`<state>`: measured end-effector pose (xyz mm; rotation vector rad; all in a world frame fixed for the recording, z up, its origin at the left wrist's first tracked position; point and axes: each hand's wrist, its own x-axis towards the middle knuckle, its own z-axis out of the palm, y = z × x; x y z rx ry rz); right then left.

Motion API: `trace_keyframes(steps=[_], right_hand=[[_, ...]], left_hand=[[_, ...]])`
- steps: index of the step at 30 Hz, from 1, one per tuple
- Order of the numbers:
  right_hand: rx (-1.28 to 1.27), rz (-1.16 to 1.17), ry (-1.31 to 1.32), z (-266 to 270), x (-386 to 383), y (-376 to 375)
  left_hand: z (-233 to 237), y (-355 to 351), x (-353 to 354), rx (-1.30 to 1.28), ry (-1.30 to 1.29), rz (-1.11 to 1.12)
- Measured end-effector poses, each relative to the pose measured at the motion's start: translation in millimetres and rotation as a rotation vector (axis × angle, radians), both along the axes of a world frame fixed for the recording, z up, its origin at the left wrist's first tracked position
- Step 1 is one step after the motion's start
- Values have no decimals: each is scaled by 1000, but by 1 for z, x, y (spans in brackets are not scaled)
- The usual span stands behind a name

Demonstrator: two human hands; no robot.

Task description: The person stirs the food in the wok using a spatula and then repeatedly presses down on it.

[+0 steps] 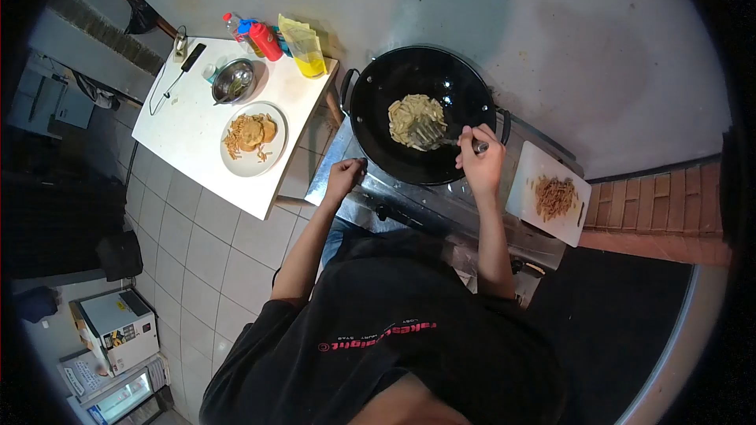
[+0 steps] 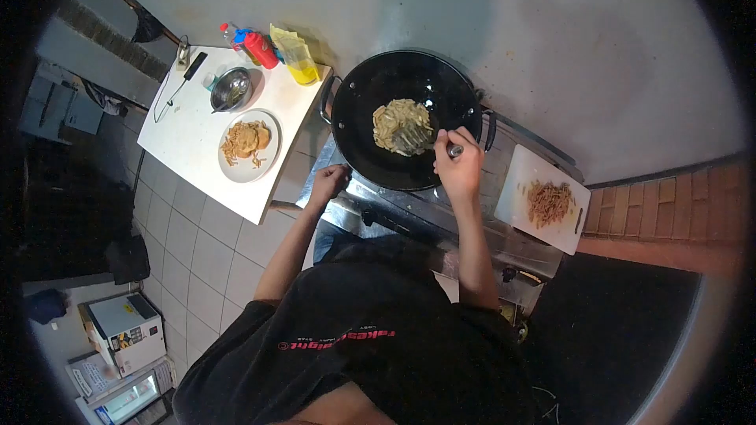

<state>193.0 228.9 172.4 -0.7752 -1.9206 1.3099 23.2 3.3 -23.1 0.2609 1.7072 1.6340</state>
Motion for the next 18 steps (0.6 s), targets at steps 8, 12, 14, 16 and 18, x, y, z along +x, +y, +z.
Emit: trace_keyframes(steps=[8,12,14,16,18], right_hand=[[266,-86,-46,18,13,0],[295,-69,-87,30,15,-4],[283,0,-86,30,11,-3],[377,52,-89,38,8,-2],[474,103,-93,41,7,-1]], left_hand=[[3,-2,-1,-17,-29,-28],[8,0,0,-40,-4,-30],[13,-1,1,-40,-19,-26],[11,-2,1,-41,-32,-23],[12,-2,1,-17,-20,-26]])
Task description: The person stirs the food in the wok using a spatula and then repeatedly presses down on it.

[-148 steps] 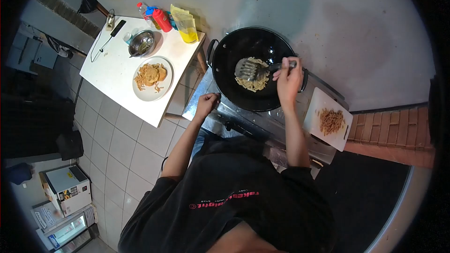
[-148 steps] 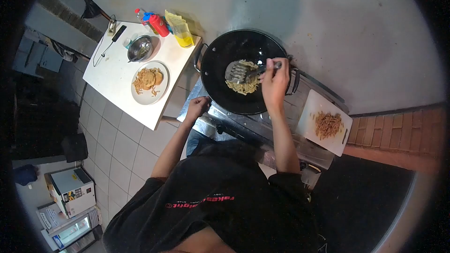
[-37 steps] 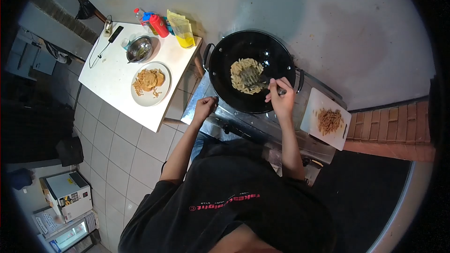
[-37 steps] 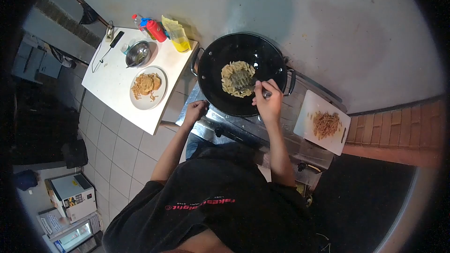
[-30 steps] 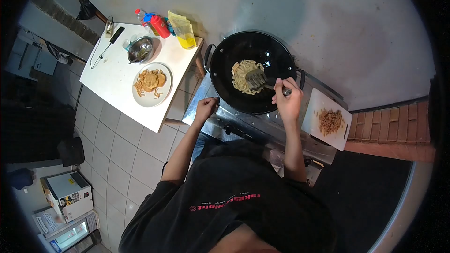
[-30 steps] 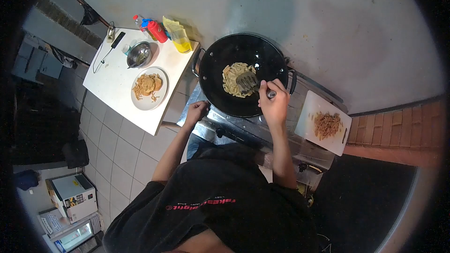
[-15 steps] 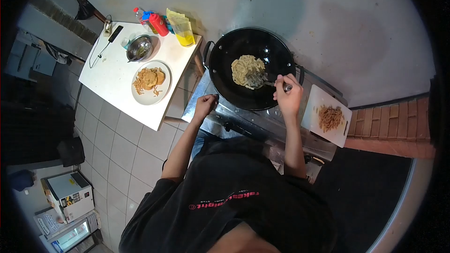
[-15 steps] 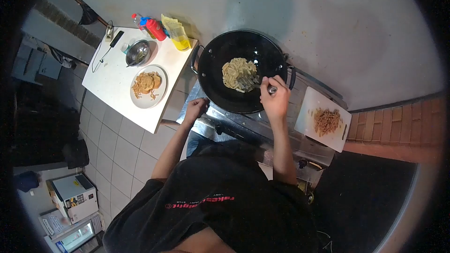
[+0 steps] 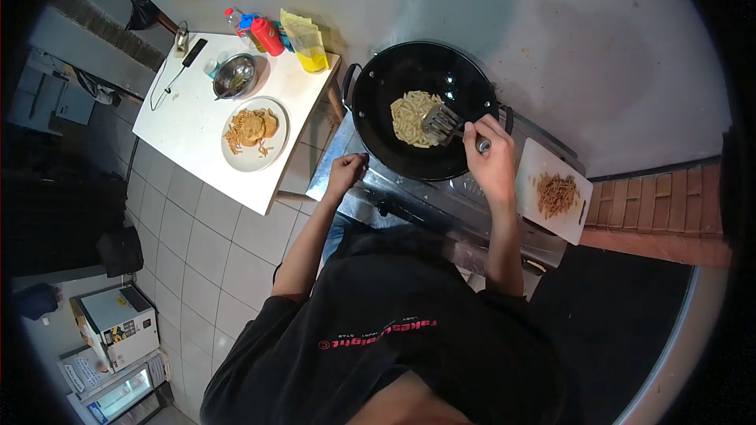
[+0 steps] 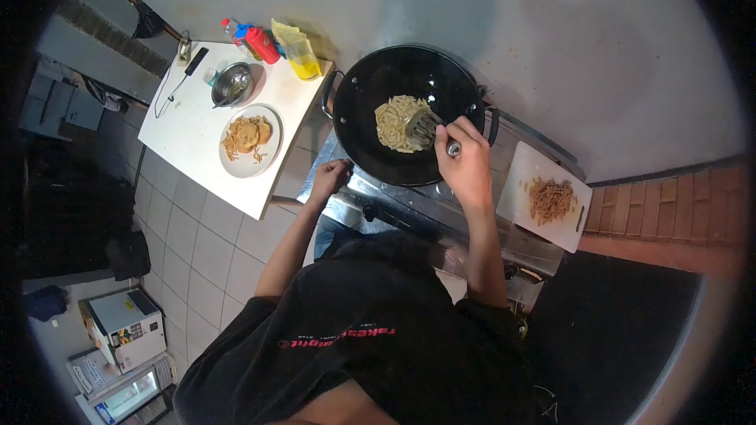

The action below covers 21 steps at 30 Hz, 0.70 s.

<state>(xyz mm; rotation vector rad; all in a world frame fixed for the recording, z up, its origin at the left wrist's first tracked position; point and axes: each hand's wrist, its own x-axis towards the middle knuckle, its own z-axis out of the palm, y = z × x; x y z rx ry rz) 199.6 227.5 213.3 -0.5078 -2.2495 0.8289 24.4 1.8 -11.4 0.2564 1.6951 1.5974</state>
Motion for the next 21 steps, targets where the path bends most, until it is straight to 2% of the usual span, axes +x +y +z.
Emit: trace_keyframes(steps=[3,6,8,11,15,18,20,21], right_hand=[[14,31,27,-2,-1,2],[32,-49,79,-19,-4,1],[-403,-96,146,-34,-7,-1],[-508,-94,195,-47,-6,-6],[-512,-117,184,-59,1,-9],[-413,-97,177,-68,4,-5],[-129,-156,119,-63,3,-3],[-131,-154,121,-60,1,-4]], left_hand=[[0,0,1,-50,18,2],[-7,0,-1,14,-10,6],[-11,1,0,17,-6,19],[-11,1,0,8,11,26],[-11,0,-1,-10,20,19],[-10,1,-2,-32,25,10],[-6,1,-1,-20,9,9],[-5,0,-1,-8,-8,12]])
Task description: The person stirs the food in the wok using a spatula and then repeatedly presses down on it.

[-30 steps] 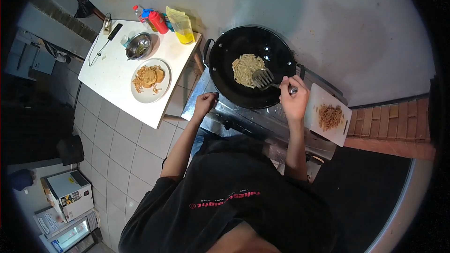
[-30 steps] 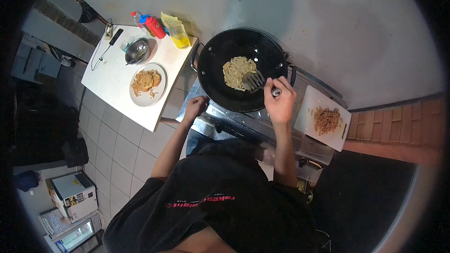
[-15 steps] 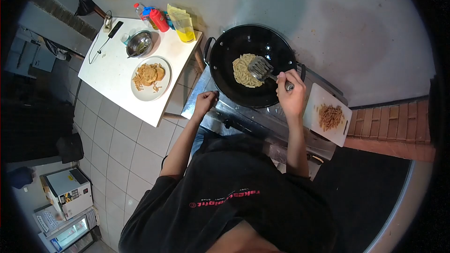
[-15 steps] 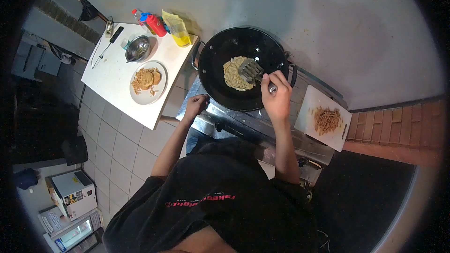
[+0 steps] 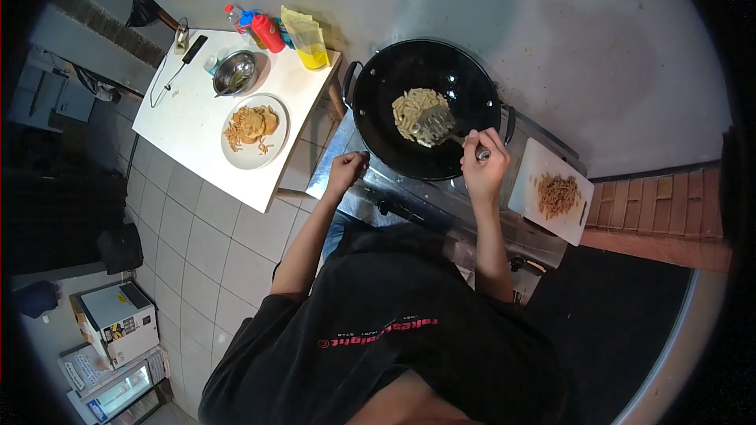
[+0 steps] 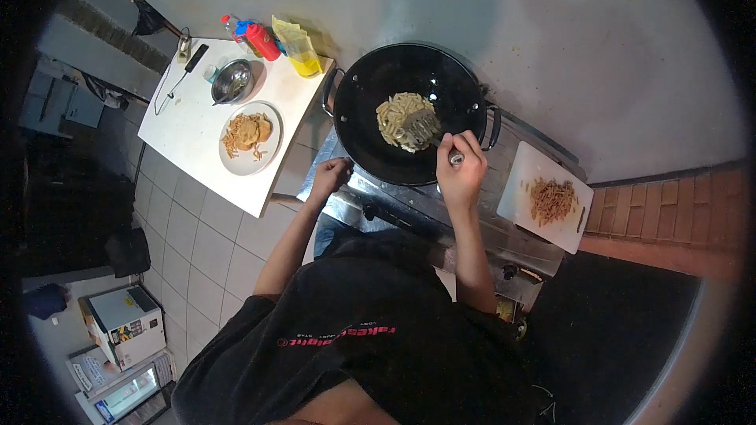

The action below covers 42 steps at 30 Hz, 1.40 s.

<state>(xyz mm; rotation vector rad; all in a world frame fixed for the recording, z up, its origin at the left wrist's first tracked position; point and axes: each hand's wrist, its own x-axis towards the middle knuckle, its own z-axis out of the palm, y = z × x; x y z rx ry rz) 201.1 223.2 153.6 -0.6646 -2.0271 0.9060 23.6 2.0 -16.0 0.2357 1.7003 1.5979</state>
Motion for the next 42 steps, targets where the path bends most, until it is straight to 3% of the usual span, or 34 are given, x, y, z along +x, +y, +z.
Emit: trace_keyframes(steps=[3,8,12,21,32,42], right_hand=[[28,-12,61,13,-4,-5],[-325,69,139,14,-22,-10],[-357,122,164,-9,-30,-6],[-334,31,84,16,-15,-4],[-369,34,132,-3,-17,2],[-83,-21,49,21,-6,5]], left_hand=[[0,-3,-1,-30,2,-30],[-16,-1,-3,31,-1,-33],[4,0,1,-24,-17,7],[5,0,1,0,3,2],[-1,1,0,14,-16,-6],[10,2,3,45,6,7]])
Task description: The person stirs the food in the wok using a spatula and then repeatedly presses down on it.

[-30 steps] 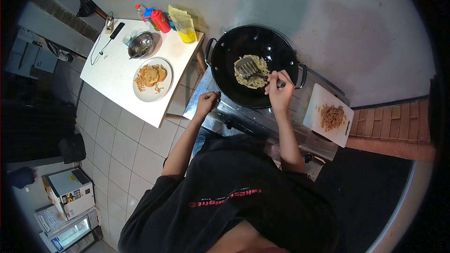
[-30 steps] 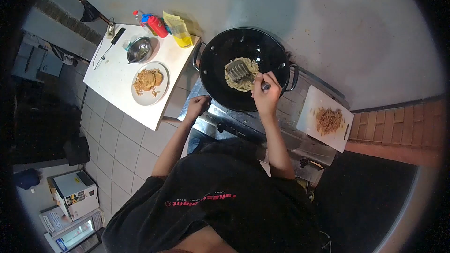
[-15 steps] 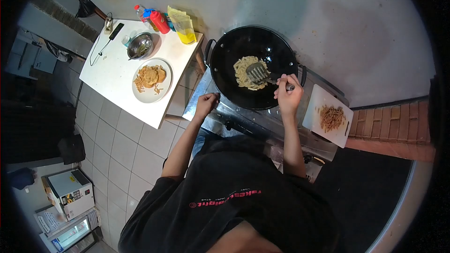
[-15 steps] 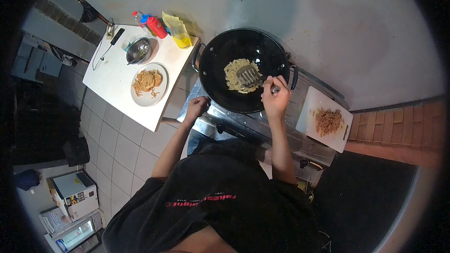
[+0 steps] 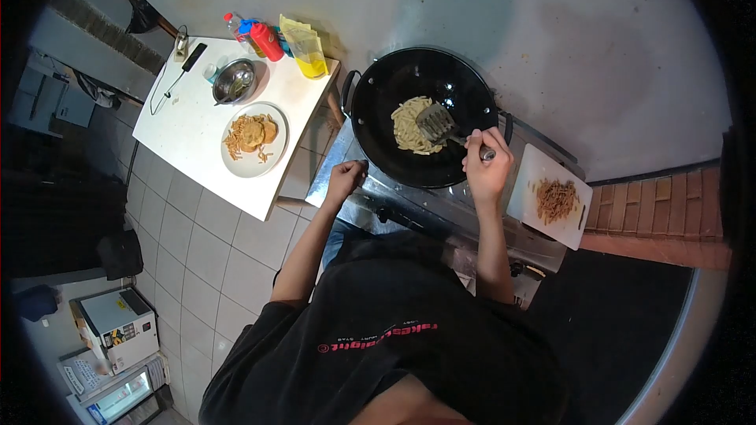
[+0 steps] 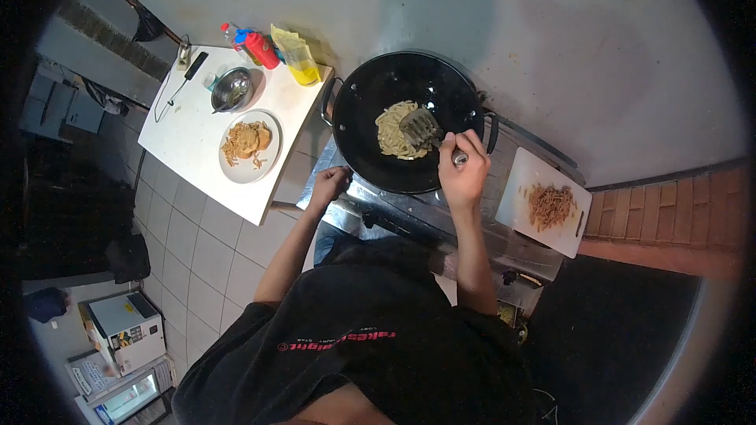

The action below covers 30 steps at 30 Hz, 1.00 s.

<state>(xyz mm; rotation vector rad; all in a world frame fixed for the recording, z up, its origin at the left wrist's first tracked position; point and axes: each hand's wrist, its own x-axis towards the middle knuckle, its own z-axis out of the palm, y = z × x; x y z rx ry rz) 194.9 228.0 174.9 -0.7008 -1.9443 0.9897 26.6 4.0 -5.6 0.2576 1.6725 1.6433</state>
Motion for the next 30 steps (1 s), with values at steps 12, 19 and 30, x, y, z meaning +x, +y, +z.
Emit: trace_keyframes(steps=[12,19,30], right_hand=[[-28,80,-52,-24,7,-1],[-138,18,27,-6,7,-5],[-121,4,-2,-19,9,-3]], left_hand=[[0,-1,0,-5,-23,-15],[-1,-3,-1,-28,-42,-14],[0,-1,1,-5,-10,2]])
